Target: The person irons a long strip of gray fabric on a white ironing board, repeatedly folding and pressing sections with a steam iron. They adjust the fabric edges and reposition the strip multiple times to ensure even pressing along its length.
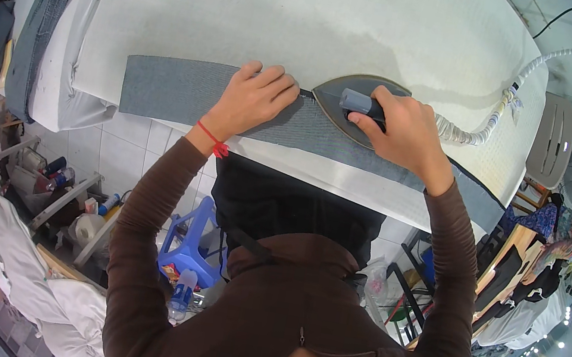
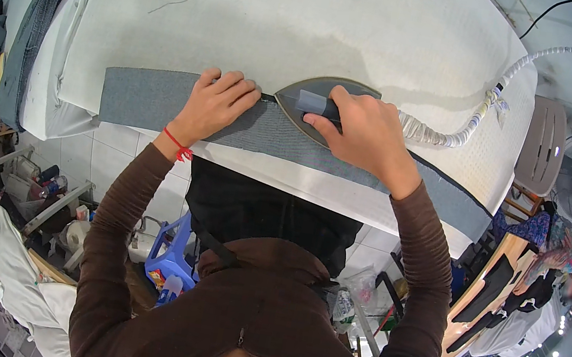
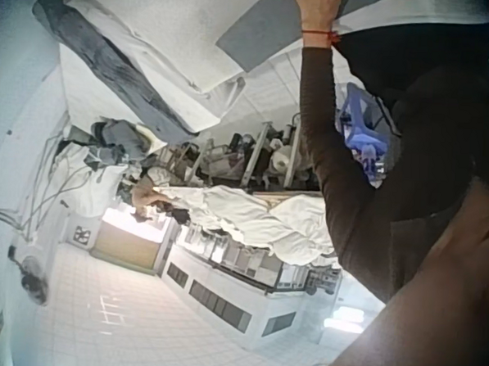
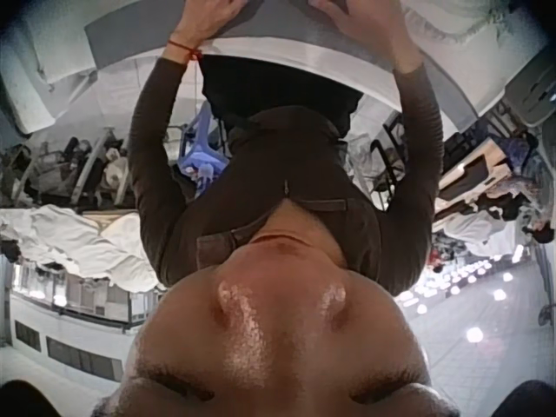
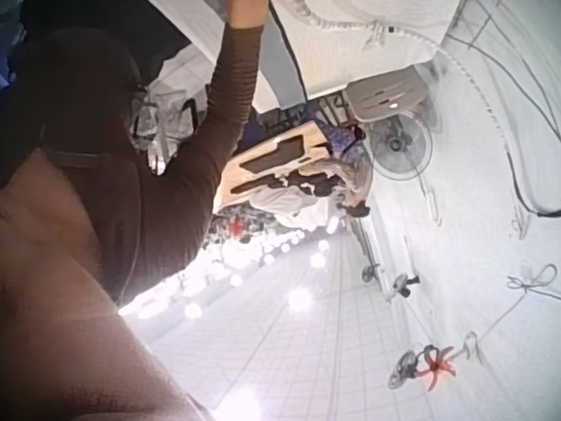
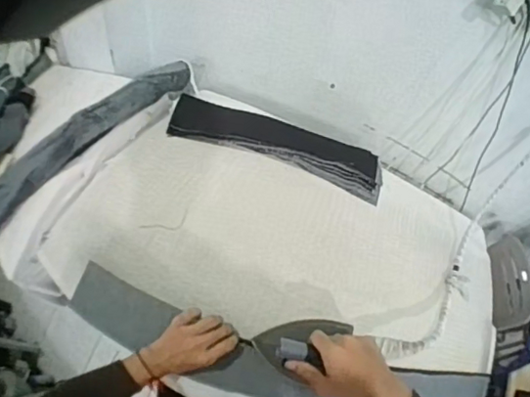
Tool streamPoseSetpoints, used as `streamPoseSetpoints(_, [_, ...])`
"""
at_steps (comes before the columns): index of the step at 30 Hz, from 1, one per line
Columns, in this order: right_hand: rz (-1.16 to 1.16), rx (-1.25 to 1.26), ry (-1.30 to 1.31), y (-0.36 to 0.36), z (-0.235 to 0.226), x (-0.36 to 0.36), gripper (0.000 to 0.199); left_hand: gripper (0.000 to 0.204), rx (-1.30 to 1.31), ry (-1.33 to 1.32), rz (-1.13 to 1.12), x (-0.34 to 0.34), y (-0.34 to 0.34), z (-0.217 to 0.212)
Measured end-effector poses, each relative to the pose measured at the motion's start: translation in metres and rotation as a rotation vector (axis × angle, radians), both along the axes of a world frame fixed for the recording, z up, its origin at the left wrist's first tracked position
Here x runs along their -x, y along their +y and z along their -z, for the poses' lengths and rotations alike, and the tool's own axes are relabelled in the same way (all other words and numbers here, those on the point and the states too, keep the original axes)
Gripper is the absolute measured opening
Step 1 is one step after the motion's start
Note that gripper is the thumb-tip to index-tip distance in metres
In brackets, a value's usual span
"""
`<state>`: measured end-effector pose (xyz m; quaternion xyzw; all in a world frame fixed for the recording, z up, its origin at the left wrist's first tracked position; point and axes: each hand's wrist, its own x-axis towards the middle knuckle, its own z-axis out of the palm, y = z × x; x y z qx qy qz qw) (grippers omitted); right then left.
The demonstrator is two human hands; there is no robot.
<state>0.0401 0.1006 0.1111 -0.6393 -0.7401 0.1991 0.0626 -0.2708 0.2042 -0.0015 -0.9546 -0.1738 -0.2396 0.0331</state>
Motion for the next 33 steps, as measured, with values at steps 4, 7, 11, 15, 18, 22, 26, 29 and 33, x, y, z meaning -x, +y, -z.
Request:
streamPoseSetpoints(4, [-0.003,0.001,-0.004,0.000,0.000,0.002,0.051,0.020,0.018,-0.015,0.066,0.004,0.005,-0.002])
streamPoseSetpoints(7, [-0.019,-0.025,-0.009,0.001,0.001,0.004,0.052,0.020,0.022,-0.025,0.090,0.006,0.006,0.000])
streamPoseSetpoints(11, [-0.043,-0.078,-0.023,0.000,0.006,0.005,0.052,0.022,0.110,-0.031,0.105,0.006,0.008,-0.001])
streamPoseSetpoints(15, [-0.052,-0.116,-0.068,-0.003,0.014,0.008,0.055,0.030,0.326,-0.058,0.102,0.012,0.006,0.005])
streamPoseSetpoints(18, [-0.052,-0.111,-0.094,-0.003,0.015,0.008,0.057,0.034,0.402,-0.119,0.061,0.023,0.008,0.006])
streamPoseSetpoints(22, [-0.084,-0.151,-0.091,-0.003,0.017,0.016,0.058,0.035,0.430,-0.118,0.028,0.024,0.013,-0.007])
streamPoseSetpoints(26, [-0.091,-0.087,-0.088,-0.003,0.012,0.016,0.057,0.035,0.428,-0.049,-0.030,0.040,0.030,-0.013])
streamPoseSetpoints(29, [-0.077,-0.071,-0.096,-0.002,0.007,0.019,0.057,0.037,0.421,-0.031,0.024,0.059,0.043,-0.010])
streamPoseSetpoints(33, [-0.068,-0.042,-0.096,0.002,0.007,0.023,0.054,0.036,0.314,-0.054,0.120,0.069,0.048,-0.007])
